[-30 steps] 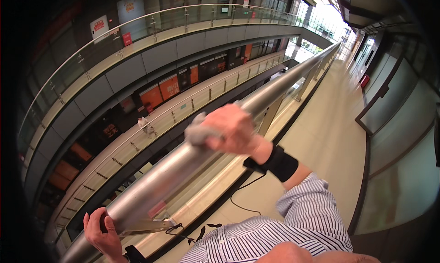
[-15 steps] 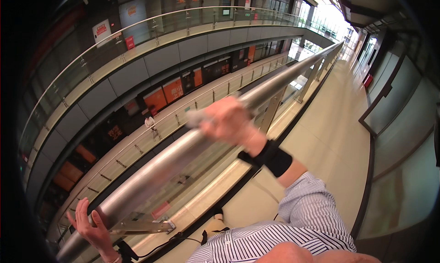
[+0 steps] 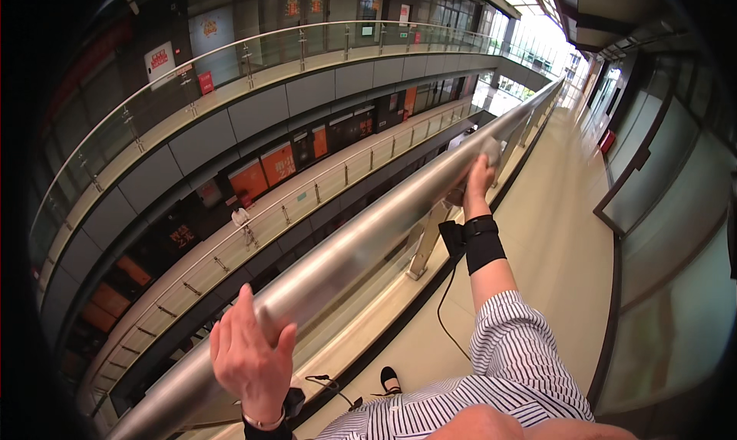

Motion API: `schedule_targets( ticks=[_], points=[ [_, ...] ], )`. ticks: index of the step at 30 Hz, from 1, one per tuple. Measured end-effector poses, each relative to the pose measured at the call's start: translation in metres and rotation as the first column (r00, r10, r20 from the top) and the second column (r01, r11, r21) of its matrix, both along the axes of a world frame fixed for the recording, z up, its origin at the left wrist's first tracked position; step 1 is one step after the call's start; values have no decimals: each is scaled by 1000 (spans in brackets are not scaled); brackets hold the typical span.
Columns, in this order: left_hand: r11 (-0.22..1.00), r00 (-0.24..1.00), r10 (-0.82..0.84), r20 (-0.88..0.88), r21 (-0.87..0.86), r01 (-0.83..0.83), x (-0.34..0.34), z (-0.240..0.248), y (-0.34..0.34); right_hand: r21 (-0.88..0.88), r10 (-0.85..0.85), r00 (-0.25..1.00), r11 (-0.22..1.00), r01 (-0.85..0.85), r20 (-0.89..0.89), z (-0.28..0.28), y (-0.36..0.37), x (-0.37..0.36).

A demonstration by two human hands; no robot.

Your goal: The person wipes a metal handrail and its support brackets with a grey cloth, moving along the length of the railing and occasionally stopping to refold the cloth.

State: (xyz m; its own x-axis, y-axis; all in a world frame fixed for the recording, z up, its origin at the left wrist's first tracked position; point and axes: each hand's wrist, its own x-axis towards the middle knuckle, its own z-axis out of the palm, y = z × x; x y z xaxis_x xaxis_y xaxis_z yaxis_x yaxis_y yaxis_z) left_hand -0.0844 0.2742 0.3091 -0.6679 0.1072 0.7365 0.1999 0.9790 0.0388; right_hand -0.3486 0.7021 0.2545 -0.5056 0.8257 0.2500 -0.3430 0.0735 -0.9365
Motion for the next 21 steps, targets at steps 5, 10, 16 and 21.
schedule_targets(
  ticks=[5, 10, 16, 21],
  points=[
    [995, 995, 95, -41, 26, -94, 10, 3, -7, 506, 684, 725, 656, -560, -84, 2, -129, 57],
    [992, 995, 95, 31, 80, -97, 2, 0, -5, 699, 862, 499, 408, -588, -83, -3, -194, 92],
    [990, 991, 112, 74, 74, -117, 8, 1, -14, 698, 741, 667, 517, -495, -76, -3, -134, 75],
    [988, 990, 115, 86, 91, -122, 10, -2, -11, -143, 481, 811, 824, -548, -333, -9, -29, 6]
  ],
)
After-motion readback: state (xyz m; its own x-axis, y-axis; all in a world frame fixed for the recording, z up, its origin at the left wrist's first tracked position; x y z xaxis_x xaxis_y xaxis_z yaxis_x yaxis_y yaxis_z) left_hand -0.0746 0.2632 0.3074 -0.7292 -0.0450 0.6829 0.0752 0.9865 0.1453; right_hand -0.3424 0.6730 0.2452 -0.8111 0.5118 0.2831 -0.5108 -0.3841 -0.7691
